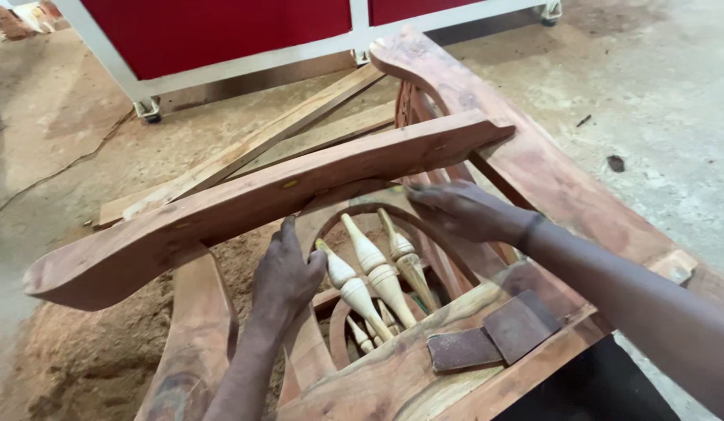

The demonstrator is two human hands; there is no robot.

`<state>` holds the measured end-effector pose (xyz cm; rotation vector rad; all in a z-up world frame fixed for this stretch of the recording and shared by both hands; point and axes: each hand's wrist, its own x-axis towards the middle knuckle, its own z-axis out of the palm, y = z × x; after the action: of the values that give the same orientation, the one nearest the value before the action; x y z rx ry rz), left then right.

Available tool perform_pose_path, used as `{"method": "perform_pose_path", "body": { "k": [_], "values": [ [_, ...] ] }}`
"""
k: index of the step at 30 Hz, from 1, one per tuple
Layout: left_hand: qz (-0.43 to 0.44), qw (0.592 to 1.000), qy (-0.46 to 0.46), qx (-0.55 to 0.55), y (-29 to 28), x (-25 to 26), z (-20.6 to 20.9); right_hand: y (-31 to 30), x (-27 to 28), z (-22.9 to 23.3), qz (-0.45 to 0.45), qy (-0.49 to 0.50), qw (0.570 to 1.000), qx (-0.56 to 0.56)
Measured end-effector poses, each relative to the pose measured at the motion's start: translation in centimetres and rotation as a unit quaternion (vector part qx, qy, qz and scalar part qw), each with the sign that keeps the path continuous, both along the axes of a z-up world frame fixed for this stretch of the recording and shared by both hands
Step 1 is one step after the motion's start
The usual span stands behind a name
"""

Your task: The person uses pieces of sandpaper to smooth the surfaces of a wooden chair frame and fits turned spindles into the frame backrest.

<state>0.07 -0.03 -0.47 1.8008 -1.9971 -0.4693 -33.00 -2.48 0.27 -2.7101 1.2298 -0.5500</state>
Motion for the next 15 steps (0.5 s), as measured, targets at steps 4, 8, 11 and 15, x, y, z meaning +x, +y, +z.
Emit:
{"method": "perform_pose_path", "body": {
  "k": [4, 8, 11, 15],
  "values": [
    [0.007, 0.999, -0.016, 0.030, 0.0, -0.3, -0.1, 8.8, -6.2, -0.7, 0.035, 0.022, 0.999, -0.007],
    [0.027, 0.999, -0.028, 0.020, -0.2, -0.2, -0.3, 11.7, -6.4, -0.6, -0.214, 0.155, 0.915, 0.305],
    [0.009, 1.000, -0.017, -0.004, -0.1, -0.4, -0.1, 5.7, -3.7, -0.8, 0.030, -0.004, 0.998, -0.057],
    [0.012, 0.999, -0.019, 0.037, 0.0, -0.4, 0.7, -2.2, 1.4, 0.0, -0.012, 0.049, 0.999, 0.008]
  ]
}}
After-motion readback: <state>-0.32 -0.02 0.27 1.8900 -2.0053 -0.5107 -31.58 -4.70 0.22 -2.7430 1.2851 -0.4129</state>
